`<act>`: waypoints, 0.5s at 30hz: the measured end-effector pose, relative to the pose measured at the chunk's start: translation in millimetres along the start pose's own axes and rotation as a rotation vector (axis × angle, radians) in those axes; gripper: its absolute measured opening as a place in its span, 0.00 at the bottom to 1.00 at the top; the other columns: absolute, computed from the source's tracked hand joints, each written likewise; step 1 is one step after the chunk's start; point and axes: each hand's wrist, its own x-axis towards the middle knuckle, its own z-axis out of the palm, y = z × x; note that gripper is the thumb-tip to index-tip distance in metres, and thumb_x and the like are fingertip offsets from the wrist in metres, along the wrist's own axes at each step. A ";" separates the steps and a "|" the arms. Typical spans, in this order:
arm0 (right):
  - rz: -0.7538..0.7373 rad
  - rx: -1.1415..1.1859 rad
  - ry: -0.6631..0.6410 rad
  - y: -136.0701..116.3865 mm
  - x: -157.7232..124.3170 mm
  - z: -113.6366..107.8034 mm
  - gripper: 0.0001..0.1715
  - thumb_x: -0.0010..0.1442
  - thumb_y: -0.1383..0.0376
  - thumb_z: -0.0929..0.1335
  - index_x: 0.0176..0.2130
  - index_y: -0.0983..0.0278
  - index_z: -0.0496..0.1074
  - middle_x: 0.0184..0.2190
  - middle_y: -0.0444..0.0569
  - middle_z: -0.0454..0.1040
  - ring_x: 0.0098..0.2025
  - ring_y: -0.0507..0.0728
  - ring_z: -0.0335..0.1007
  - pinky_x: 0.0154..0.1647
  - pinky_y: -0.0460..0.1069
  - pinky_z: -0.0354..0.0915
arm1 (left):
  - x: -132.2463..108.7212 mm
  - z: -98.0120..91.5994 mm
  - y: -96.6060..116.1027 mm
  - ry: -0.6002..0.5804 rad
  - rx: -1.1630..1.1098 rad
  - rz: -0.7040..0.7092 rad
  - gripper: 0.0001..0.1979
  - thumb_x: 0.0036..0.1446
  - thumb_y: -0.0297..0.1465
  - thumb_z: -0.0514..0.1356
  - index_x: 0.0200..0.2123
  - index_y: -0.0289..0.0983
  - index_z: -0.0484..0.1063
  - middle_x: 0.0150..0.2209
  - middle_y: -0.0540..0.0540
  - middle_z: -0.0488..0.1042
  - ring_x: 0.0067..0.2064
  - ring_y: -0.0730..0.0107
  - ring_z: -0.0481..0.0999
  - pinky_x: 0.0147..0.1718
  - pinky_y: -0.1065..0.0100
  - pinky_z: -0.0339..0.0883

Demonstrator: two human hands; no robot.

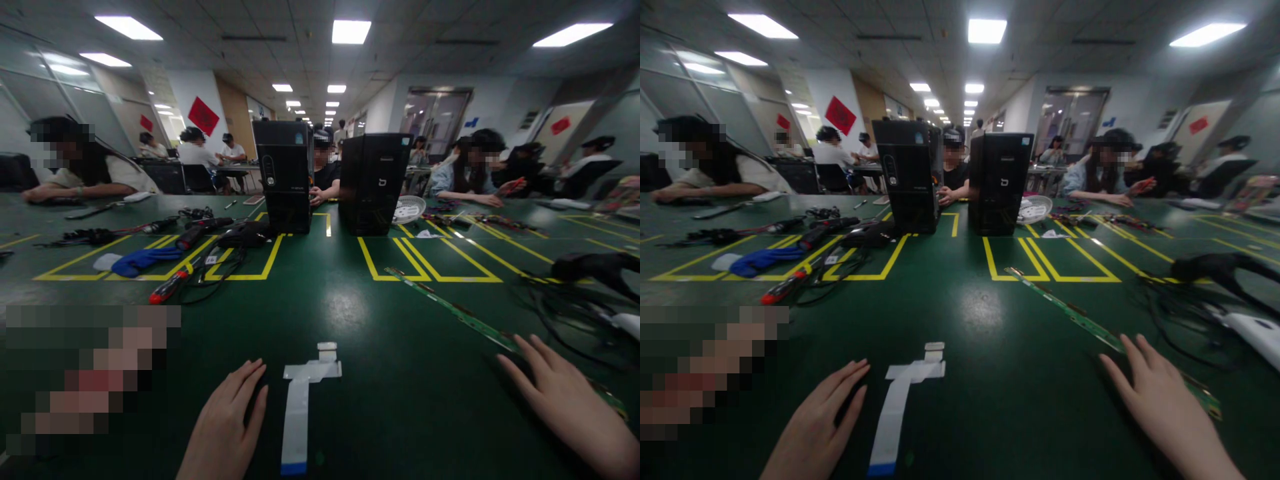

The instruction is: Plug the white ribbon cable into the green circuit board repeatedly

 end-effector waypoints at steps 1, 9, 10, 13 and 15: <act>-0.012 -0.046 0.012 8.1 -5.8 6.0 0.39 0.50 0.45 0.53 0.53 0.56 0.69 0.60 0.66 0.62 0.66 0.76 0.49 0.64 0.71 0.51 | -0.3 0.1 -0.8 -0.006 0.002 -0.002 0.24 0.66 0.44 0.48 0.55 0.39 0.73 0.57 0.42 0.73 0.57 0.54 0.73 0.54 0.49 0.69; -0.009 -0.225 -0.030 30.7 -16.4 21.6 0.41 0.45 0.46 0.56 0.56 0.52 0.67 0.60 0.63 0.60 0.60 0.81 0.57 0.57 0.74 0.52 | 1.5 -1.2 1.8 -0.006 0.007 -0.016 0.25 0.67 0.44 0.47 0.55 0.38 0.73 0.57 0.41 0.73 0.57 0.54 0.73 0.55 0.48 0.68; -0.017 -0.227 -0.029 31.1 -15.1 20.6 0.42 0.45 0.46 0.56 0.56 0.52 0.68 0.60 0.64 0.60 0.59 0.81 0.57 0.56 0.74 0.53 | 1.9 -2.0 3.0 -0.005 0.002 -0.018 0.25 0.67 0.44 0.47 0.54 0.38 0.73 0.56 0.41 0.74 0.57 0.54 0.73 0.55 0.48 0.69; -0.061 -0.207 -0.036 35.3 -11.5 17.5 0.39 0.47 0.49 0.55 0.55 0.54 0.70 0.60 0.64 0.61 0.60 0.81 0.56 0.55 0.74 0.55 | 1.9 -3.9 5.3 -0.002 -0.014 -0.021 0.24 0.66 0.44 0.47 0.54 0.38 0.74 0.56 0.41 0.74 0.57 0.53 0.74 0.55 0.48 0.69; -0.092 -0.173 -0.047 38.5 -9.5 15.6 0.37 0.48 0.50 0.55 0.53 0.55 0.70 0.60 0.63 0.63 0.62 0.80 0.55 0.58 0.73 0.55 | 1.0 -4.2 5.3 0.000 -0.015 -0.022 0.25 0.66 0.44 0.48 0.54 0.37 0.73 0.56 0.41 0.74 0.57 0.53 0.73 0.55 0.48 0.69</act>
